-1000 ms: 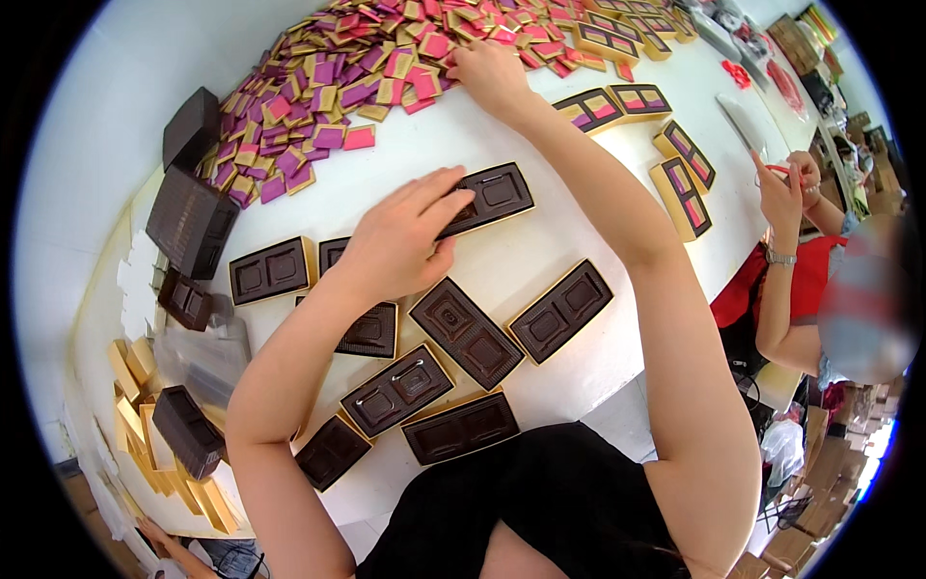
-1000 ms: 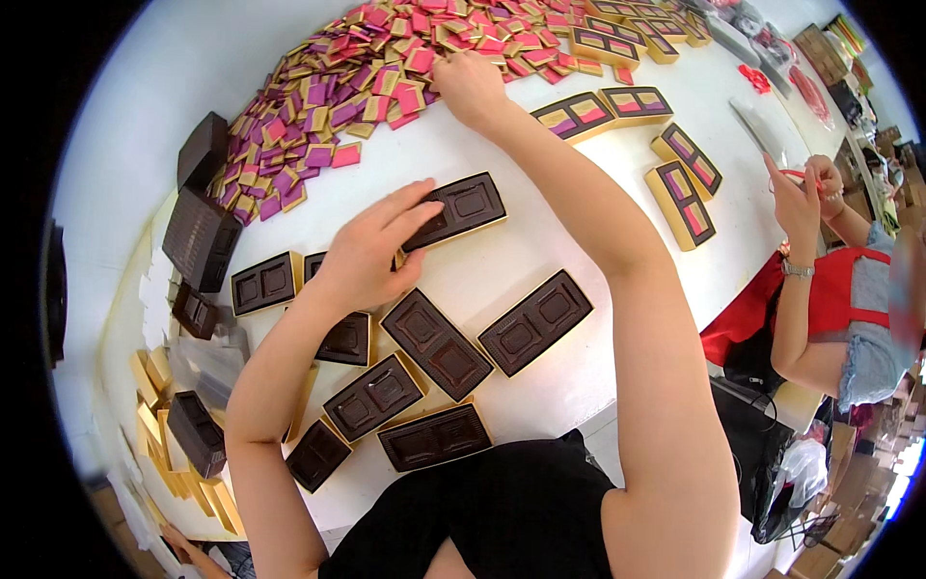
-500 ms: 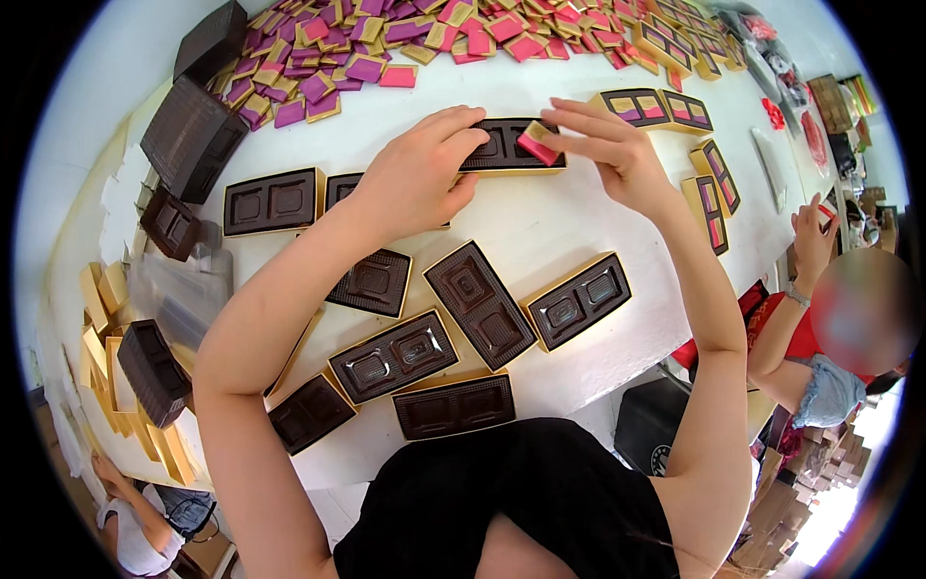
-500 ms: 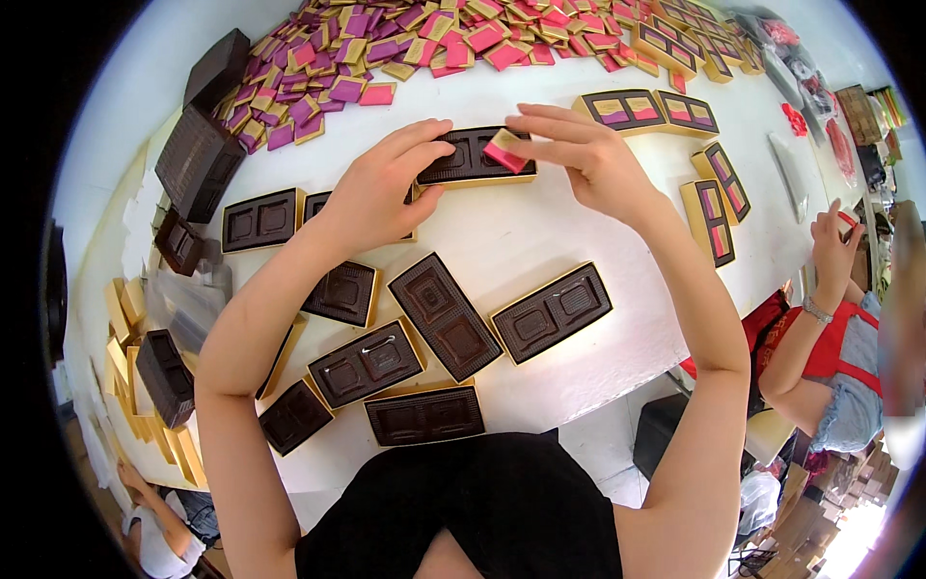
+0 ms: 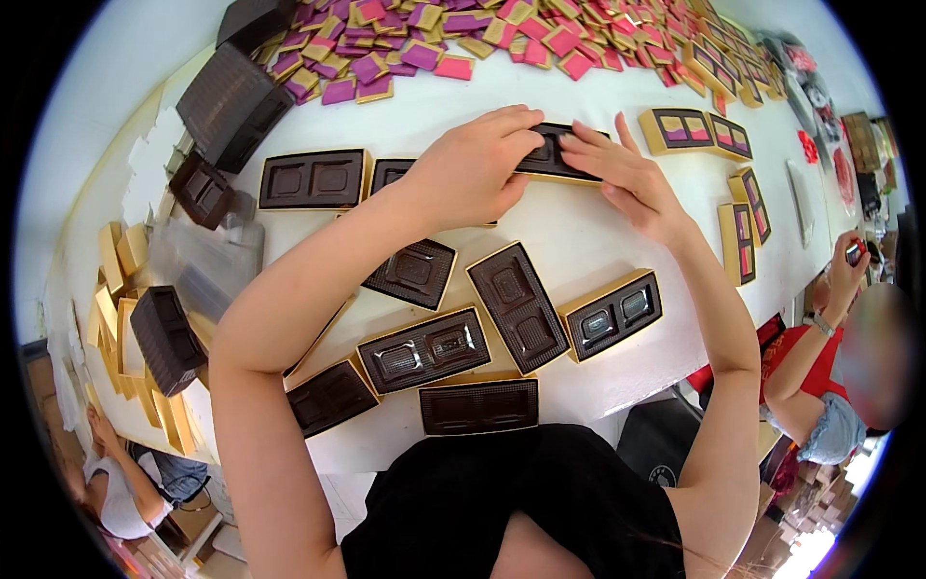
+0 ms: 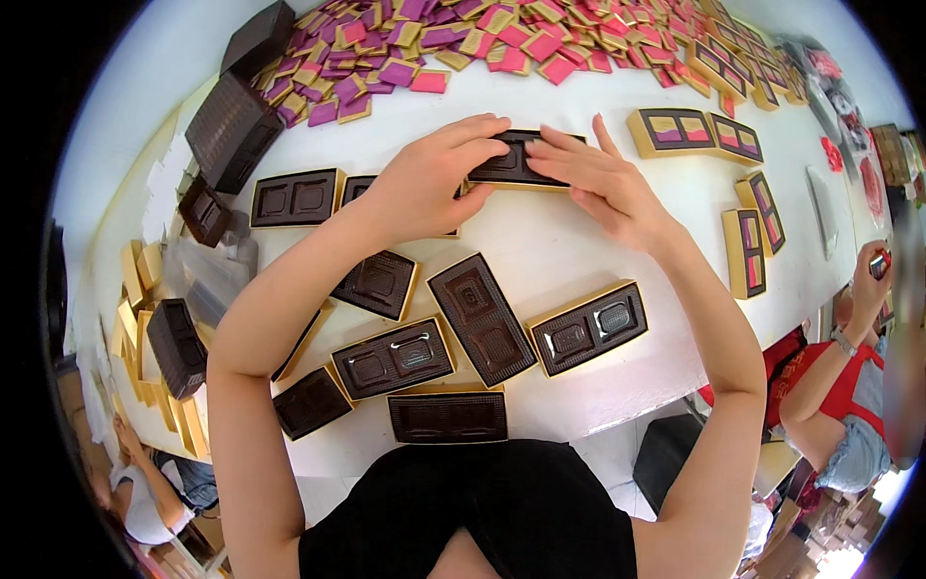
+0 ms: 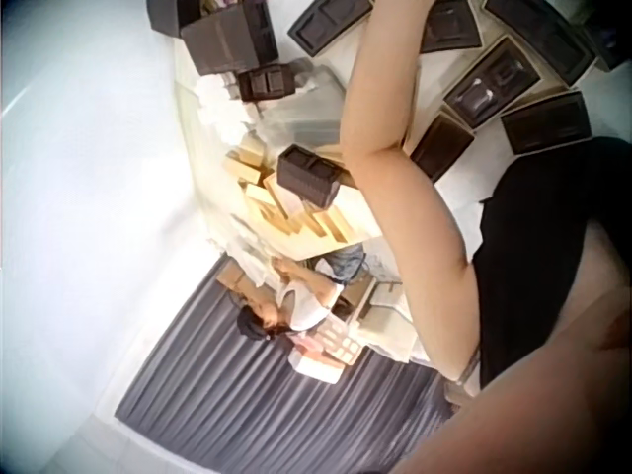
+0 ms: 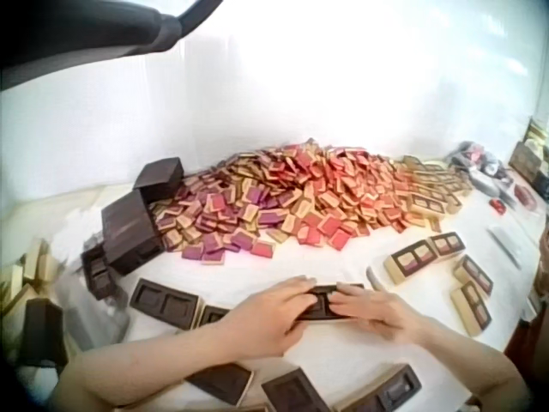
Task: The person assembles cosmetic compacts by placing dark brown plastic inserts into gold-colored rectangular trays. They then place small pink and purple rectangular inserts into the compartments of the dark brown inserts. The person also folds white cardboard boxes and places the assembled compacts inside them.
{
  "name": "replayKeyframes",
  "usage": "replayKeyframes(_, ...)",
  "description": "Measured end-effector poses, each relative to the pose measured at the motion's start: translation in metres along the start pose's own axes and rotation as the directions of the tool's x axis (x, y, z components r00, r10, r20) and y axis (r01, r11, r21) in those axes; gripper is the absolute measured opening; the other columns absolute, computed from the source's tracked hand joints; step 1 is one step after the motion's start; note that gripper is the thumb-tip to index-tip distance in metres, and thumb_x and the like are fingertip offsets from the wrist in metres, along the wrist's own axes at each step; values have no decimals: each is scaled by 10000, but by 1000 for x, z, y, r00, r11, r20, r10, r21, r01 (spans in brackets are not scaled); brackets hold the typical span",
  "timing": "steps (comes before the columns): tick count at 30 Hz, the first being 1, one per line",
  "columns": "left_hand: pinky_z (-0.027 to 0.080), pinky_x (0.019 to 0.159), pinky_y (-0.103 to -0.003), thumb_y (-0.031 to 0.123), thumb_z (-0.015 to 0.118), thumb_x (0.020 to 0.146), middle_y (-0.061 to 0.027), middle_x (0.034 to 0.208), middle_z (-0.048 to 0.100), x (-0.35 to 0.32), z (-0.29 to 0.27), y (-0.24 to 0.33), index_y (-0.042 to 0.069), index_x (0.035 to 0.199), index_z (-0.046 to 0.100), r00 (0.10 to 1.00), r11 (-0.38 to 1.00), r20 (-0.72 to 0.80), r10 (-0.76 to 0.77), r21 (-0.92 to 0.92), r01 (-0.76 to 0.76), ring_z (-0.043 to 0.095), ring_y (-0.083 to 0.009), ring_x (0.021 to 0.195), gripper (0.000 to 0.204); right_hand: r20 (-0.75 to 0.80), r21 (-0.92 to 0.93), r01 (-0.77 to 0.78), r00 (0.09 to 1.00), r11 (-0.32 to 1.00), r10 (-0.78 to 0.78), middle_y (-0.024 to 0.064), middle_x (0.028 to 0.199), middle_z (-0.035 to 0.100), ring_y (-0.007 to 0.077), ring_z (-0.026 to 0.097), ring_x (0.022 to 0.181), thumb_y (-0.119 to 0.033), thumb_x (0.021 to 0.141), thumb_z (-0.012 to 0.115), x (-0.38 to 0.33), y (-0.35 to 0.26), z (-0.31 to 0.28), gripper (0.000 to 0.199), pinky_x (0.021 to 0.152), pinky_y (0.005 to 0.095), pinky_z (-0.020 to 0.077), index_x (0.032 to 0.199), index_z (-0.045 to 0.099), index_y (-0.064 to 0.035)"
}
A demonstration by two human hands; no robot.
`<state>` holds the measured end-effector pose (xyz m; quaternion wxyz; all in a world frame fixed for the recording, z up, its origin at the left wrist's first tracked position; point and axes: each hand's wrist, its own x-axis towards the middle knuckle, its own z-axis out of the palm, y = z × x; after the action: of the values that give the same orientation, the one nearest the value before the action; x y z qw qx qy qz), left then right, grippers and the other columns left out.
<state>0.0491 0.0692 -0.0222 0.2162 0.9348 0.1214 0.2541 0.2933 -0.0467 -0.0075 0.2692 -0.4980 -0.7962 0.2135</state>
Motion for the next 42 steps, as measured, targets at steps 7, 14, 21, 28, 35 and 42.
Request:
replayKeyframes(7,524,953,-394,77,715,800,-179,1365,566,-2,1,1,-22,1126,631,999,999,12,-46,0,46,568,-341,1235,351,101,-273,104,992,956,-79,101,1120,719,281,635,1166,32,844,540,35,-13,-25,375,1178,531,263,1169,698,-69)
replayKeyframes(14,515,950,-402,186,782,776,-160,1329,600,-1,-1,4,-19,1146,669,997,997,7,-78,15,78,603,-339,1145,438,-100,-435,104,981,894,-163,134,930,681,331,662,863,-235,875,691,214,2,44,268,738,442,514,1041,662,-27)
replayKeyframes(21,492,984,-404,252,827,719,-162,1296,611,-3,4,-5,29,1136,686,989,994,-98,-107,23,110,596,-337,1148,493,-71,-294,5,997,956,-27,127,946,736,284,714,837,-155,857,692,225,13,33,181,741,388,571,981,748,-35)
replayKeyframes(28,516,884,-431,247,876,658,-159,1009,660,4,-4,1,31,1044,642,946,947,-62,-319,-69,315,632,-370,990,501,-90,654,-267,901,708,423,66,828,700,125,645,733,52,836,709,117,7,-18,120,688,265,525,946,733,10)
replayKeyframes(35,528,809,-414,215,893,683,-167,1054,673,6,-2,2,18,1144,511,932,930,-65,-356,-123,347,668,-338,937,630,-239,54,-242,939,969,248,30,937,709,108,663,844,-45,889,705,85,-17,-6,147,724,253,540,1033,696,-14)
replayKeyframes(42,519,858,-405,241,898,692,-175,1115,662,3,-1,-1,22,1158,501,950,953,-93,-299,-67,294,649,-340,999,650,-266,-258,-275,942,926,206,106,873,695,269,707,795,-110,860,714,59,-37,0,233,684,334,539,1072,662,-28)
